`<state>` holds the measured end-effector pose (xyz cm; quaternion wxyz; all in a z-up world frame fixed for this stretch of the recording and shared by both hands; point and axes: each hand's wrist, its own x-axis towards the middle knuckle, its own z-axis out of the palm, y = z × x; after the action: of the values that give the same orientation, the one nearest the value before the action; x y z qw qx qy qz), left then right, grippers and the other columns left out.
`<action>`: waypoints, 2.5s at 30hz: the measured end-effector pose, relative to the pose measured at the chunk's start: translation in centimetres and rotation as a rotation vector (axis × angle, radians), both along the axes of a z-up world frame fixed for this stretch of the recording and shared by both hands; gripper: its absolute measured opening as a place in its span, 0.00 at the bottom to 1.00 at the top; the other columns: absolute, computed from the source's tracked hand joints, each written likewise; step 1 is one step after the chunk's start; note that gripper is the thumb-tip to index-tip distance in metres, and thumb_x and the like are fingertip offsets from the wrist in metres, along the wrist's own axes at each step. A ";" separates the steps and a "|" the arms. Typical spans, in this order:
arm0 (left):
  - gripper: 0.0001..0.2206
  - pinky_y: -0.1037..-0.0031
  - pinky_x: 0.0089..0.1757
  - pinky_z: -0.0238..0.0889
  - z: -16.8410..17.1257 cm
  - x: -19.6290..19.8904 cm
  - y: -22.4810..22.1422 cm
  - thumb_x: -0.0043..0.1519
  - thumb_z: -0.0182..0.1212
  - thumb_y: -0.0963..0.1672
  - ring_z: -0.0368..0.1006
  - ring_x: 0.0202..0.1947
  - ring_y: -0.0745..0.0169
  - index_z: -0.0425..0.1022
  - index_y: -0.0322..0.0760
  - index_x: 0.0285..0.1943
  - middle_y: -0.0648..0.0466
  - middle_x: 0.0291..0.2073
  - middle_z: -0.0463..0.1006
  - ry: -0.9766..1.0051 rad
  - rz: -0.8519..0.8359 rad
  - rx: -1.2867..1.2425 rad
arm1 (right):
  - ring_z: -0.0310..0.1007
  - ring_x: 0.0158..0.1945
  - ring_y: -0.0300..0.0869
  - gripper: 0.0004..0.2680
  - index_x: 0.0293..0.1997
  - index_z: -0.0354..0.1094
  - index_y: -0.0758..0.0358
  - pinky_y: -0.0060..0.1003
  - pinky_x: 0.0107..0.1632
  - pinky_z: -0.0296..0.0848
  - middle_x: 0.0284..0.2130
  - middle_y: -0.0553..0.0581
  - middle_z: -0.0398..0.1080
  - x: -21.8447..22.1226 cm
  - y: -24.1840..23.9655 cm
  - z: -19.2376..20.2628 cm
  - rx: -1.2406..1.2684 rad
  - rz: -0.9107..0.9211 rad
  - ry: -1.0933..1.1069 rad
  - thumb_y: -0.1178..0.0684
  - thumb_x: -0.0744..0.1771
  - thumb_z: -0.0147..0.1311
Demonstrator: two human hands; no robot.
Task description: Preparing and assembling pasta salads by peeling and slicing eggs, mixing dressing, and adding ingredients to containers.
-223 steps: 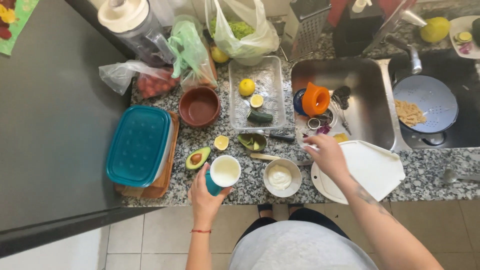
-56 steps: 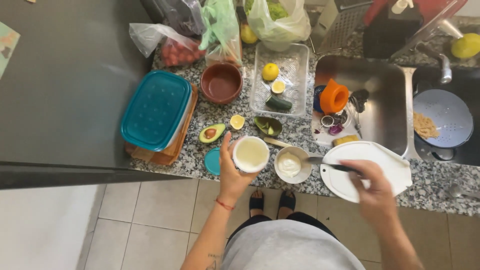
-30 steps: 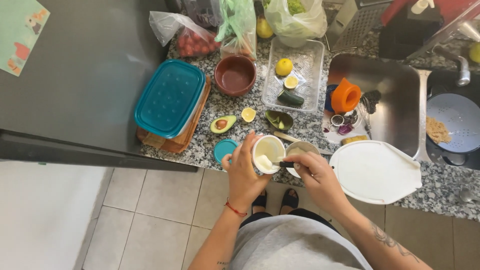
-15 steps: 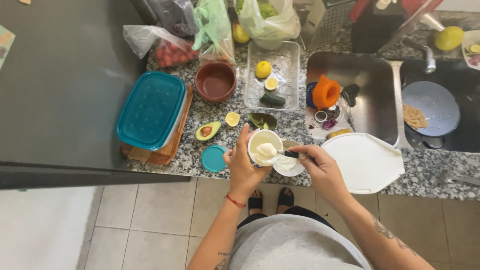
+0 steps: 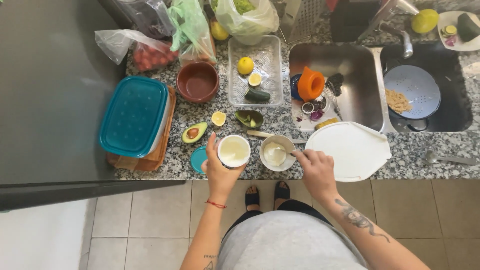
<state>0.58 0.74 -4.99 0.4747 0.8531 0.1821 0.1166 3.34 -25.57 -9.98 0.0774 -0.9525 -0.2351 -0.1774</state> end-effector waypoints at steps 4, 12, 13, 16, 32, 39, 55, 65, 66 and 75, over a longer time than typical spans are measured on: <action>0.48 0.54 0.53 0.41 -2.4 0.3 -0.2 0.38 0.75 0.43 0.67 0.54 0.49 0.46 0.48 0.68 0.49 0.54 0.71 0.006 0.011 -0.050 | 0.62 0.41 0.41 0.18 0.51 0.64 0.47 0.35 0.40 0.56 0.39 0.50 0.62 -0.9 -0.5 -0.2 -0.166 0.052 -0.199 0.63 0.58 0.52; 0.49 0.54 0.54 0.40 -3.7 1.6 0.2 0.38 0.77 0.43 0.64 0.56 0.46 0.44 0.48 0.67 0.47 0.57 0.68 -0.042 -0.014 -0.083 | 0.59 0.42 0.40 0.16 0.50 0.65 0.46 0.35 0.42 0.53 0.39 0.50 0.61 -1.1 -1.2 1.1 -0.213 0.093 -0.271 0.62 0.60 0.53; 0.49 0.54 0.54 0.40 -3.1 1.6 0.5 0.38 0.77 0.43 0.64 0.56 0.46 0.44 0.48 0.67 0.47 0.57 0.68 -0.050 -0.007 -0.082 | 0.59 0.42 0.40 0.16 0.50 0.65 0.46 0.35 0.42 0.53 0.39 0.50 0.61 -0.9 -1.3 1.4 -0.213 0.100 -0.278 0.62 0.60 0.53; 0.60 0.48 0.55 0.40 -1.4 -0.2 2.1 0.28 0.80 0.45 0.58 0.61 0.46 0.39 0.46 0.71 0.49 0.64 0.59 0.032 -0.113 -0.006 | 0.59 0.42 0.40 0.16 0.50 0.65 0.46 0.35 0.42 0.55 0.40 0.49 0.61 -1.5 -1.4 1.7 -0.207 0.080 -0.202 0.61 0.60 0.53; 0.43 0.49 0.53 0.50 -3.4 -1.9 8.9 0.48 0.67 0.50 0.54 0.61 0.53 0.44 0.54 0.71 0.57 0.64 0.56 0.490 -0.208 0.484 | 0.60 0.37 0.43 0.09 0.49 0.71 0.57 0.39 0.46 0.61 0.27 0.58 0.65 -1.4 0.2 7.3 0.945 -0.451 0.683 0.58 0.67 0.44; 0.40 0.50 0.48 0.53 -1.8 -2.0 9.2 0.41 0.64 0.54 0.62 0.53 0.48 0.57 0.45 0.65 0.52 0.54 0.67 0.174 -0.052 0.605 | 0.64 0.43 0.38 0.09 0.49 0.69 0.60 0.33 0.48 0.61 0.43 0.50 0.70 -1.3 -0.5 8.1 0.950 -0.553 0.748 0.56 0.67 0.42; 0.42 0.42 0.54 0.37 2.0 2.5 0.3 0.45 0.65 0.52 0.46 0.65 0.44 0.50 0.51 0.70 0.47 0.67 0.49 0.068 -0.500 0.775 | 0.65 0.38 0.43 0.09 0.49 0.72 0.58 0.42 0.50 0.64 0.30 0.59 0.69 -1.3 -1.0 7.6 0.960 -0.507 0.612 0.57 0.68 0.45; 0.37 0.50 0.60 0.32 -0.7 2.6 3.2 0.53 0.59 0.42 0.38 0.69 0.51 0.45 0.51 0.72 0.57 0.70 0.43 0.010 -0.461 0.892 | 0.70 0.42 0.46 0.08 0.46 0.73 0.55 0.40 0.51 0.66 0.34 0.59 0.72 0.1 -1.0 6.3 0.883 -0.405 0.644 0.54 0.65 0.53; 0.38 0.50 0.60 0.31 -0.6 2.4 3.9 0.52 0.59 0.41 0.38 0.69 0.51 0.44 0.52 0.72 0.57 0.71 0.43 0.004 -0.470 0.903 | 0.71 0.41 0.43 0.08 0.46 0.73 0.54 0.39 0.51 0.66 0.33 0.57 0.73 0.2 -0.9 6.0 0.920 -0.410 0.678 0.53 0.65 0.53; 0.44 0.40 0.58 0.30 1.4 1.5 4.6 0.47 0.66 0.49 0.37 0.69 0.53 0.43 0.52 0.72 0.57 0.71 0.42 -0.068 -0.422 0.891 | 0.71 0.36 0.47 0.07 0.41 0.73 0.55 0.39 0.45 0.69 0.26 0.55 0.73 1.3 -0.8 5.9 0.673 -0.309 0.562 0.50 0.68 0.48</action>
<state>2.10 5.37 -3.57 0.0826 0.9872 -0.0778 0.1124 4.62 -26.34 -4.06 0.4158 -0.9093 0.0102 0.0115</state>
